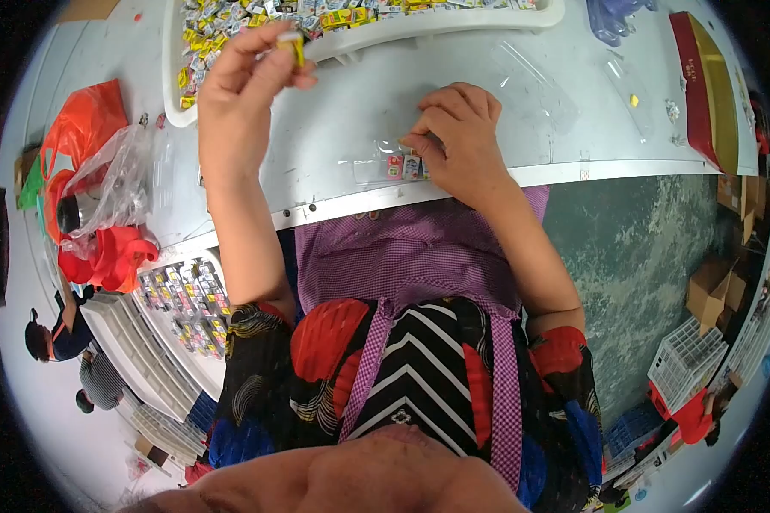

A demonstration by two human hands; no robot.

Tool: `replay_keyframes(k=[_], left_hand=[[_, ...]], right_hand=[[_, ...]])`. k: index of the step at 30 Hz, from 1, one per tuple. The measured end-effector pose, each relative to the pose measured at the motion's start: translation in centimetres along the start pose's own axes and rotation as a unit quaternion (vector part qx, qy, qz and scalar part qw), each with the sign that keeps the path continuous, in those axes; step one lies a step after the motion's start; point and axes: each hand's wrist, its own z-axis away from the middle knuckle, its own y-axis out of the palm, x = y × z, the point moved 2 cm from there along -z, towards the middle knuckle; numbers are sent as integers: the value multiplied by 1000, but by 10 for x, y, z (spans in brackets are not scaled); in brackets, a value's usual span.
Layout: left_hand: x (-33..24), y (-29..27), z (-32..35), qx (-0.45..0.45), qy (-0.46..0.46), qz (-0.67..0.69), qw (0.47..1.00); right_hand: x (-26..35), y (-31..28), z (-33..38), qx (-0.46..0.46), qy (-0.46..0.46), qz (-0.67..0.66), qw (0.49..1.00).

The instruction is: Picking small character-printed toy blocks from a large tray and placing them into individual slots of a clear plastic display package.

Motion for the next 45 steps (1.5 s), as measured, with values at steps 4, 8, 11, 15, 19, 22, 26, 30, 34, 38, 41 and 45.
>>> replay_keyframes(k=[4, 8, 11, 15, 19, 22, 26, 30, 34, 38, 41, 45], left_hand=[[14, 8, 31, 56, -65, 6, 996], [33, 18, 61, 104, -113, -134, 979], [43, 32, 68, 98, -60, -224, 968], [51, 42, 69, 96, 49, -322, 941], [54, 46, 66, 76, 93, -381, 917], [62, 46, 64, 58, 112, -371, 920], [64, 48, 67, 52, 107, -365, 923], [66, 46, 69, 71, 144, -393, 905], [69, 43, 69, 72, 158, -378, 909], [70, 40, 68, 49, 118, -312, 941], [69, 37, 68, 64, 102, -322, 939], [68, 35, 68, 73, 107, -330, 935]], right_hand=[[-1, -1, -1, 19, 18, -1, 1000], [0, -5, 1, 30, 9, 12, 999], [9, -14, 3, 28, -23, 65, 997], [13, -16, 9, 40, -38, 110, 992], [8, -10, 18, -1, -19, 75, 997], [2, -6, 20, -19, 11, 22, 1000], [-3, -6, 20, -19, 28, -21, 999], [-1, -6, 18, 8, 27, -8, 1000], [-1, -6, 20, 14, 24, 20, 999], [-1, -9, 21, -7, -1, 43, 999], [8, -14, 24, -2, -29, 34, 999], [23, -14, 31, 43, -49, 63, 996]])
